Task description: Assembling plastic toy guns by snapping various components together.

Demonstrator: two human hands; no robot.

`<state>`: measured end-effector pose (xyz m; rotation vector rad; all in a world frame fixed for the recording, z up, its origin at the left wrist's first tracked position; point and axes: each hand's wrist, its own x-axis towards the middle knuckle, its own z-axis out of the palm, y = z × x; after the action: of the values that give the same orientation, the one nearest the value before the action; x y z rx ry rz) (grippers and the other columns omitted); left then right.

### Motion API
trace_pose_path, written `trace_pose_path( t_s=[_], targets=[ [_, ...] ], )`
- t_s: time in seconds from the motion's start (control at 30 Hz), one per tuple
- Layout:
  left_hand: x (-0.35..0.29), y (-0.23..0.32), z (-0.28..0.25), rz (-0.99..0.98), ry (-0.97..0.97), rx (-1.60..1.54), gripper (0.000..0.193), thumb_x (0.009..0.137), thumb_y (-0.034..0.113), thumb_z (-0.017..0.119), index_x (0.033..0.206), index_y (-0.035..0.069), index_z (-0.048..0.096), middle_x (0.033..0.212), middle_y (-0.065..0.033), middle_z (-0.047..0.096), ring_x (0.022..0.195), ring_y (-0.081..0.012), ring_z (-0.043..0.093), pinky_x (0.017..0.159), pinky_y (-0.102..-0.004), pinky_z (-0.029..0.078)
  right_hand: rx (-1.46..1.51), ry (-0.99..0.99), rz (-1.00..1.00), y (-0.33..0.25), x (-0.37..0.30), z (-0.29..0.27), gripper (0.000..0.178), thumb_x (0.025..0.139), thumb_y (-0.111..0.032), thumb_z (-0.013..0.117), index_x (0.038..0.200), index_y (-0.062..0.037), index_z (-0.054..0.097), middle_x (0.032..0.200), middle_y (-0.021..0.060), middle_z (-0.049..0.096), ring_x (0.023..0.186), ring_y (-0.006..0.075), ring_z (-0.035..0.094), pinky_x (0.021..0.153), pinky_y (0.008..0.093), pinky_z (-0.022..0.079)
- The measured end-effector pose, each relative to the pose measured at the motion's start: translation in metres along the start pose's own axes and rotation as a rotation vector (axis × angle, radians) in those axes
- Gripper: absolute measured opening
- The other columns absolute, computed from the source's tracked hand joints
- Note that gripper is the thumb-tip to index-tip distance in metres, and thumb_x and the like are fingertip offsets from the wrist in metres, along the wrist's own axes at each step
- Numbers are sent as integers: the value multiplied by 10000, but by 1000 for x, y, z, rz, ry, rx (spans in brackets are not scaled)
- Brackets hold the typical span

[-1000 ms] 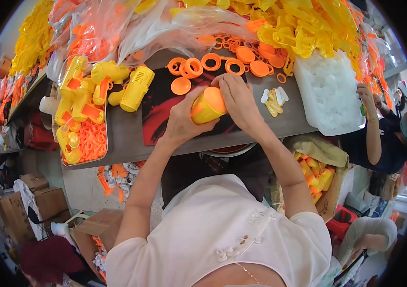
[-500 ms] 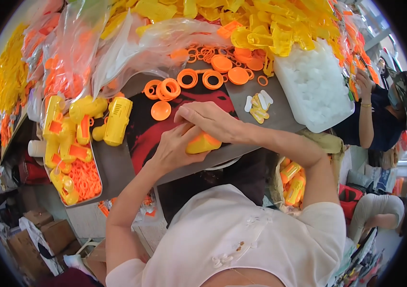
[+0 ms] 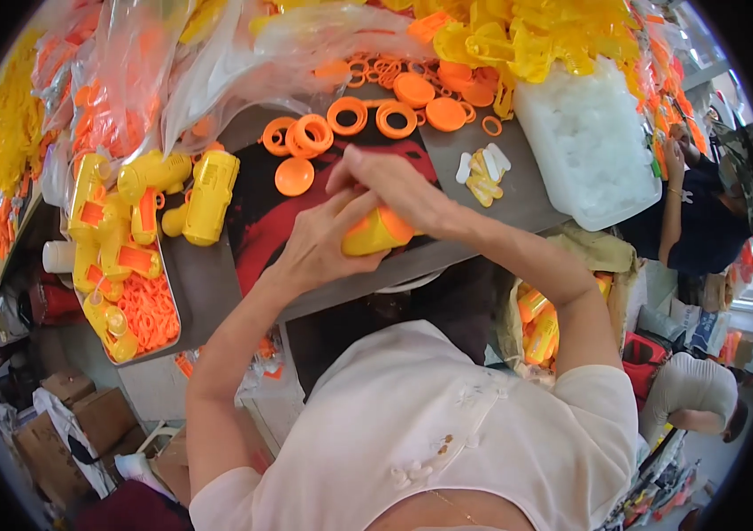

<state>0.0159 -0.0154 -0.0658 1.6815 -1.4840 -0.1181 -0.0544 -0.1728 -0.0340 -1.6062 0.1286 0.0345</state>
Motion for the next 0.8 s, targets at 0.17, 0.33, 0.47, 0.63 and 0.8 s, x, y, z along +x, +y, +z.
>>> trace_pose_path(
  t_s=[0.17, 0.33, 0.47, 0.63, 0.8],
  targets=[
    [-8, -2, 4, -26, -118, 21, 664, 604, 246, 797, 1202, 117, 540, 903, -130, 617, 800, -334, 637, 640, -408, 538, -208, -55, -186, -7, -15, 3, 370, 965, -301, 451, 912, 43, 576, 878, 150, 603, 845, 276, 594, 777, 365, 467],
    [-9, 3, 5, 19, -100, 59, 632, 559, 187, 828, 1117, 60, 557, 925, -133, 640, 785, -337, 644, 647, -392, 537, -362, 18, -383, -3, -20, 5, 236, 947, -177, 469, 876, 31, 555, 822, 129, 566, 748, 245, 557, 697, 338, 454],
    [-8, -6, 7, -113, 7, 9, 661, 625, 165, 807, 1215, 76, 524, 984, -144, 625, 867, -317, 642, 713, -393, 546, -242, -76, -220, -7, 11, -4, 338, 932, -265, 490, 889, 57, 583, 813, 154, 621, 801, 260, 608, 757, 350, 474],
    [-23, 15, -4, -163, 249, -174, 728, 648, 69, 819, 1289, 76, 473, 1095, -144, 627, 985, -260, 648, 865, -341, 517, -933, 470, -124, 18, 95, -78, 197, 839, -193, 554, 860, -32, 664, 818, 172, 667, 778, 334, 653, 676, 430, 510],
    [-52, 19, -13, -317, 310, -242, 762, 679, 41, 780, 1341, 58, 401, 1142, -107, 578, 1024, -198, 600, 923, -336, 476, -1478, 575, -65, 46, 142, -135, 119, 782, -112, 583, 833, -49, 670, 797, 180, 665, 743, 327, 659, 623, 437, 502]
  ],
)
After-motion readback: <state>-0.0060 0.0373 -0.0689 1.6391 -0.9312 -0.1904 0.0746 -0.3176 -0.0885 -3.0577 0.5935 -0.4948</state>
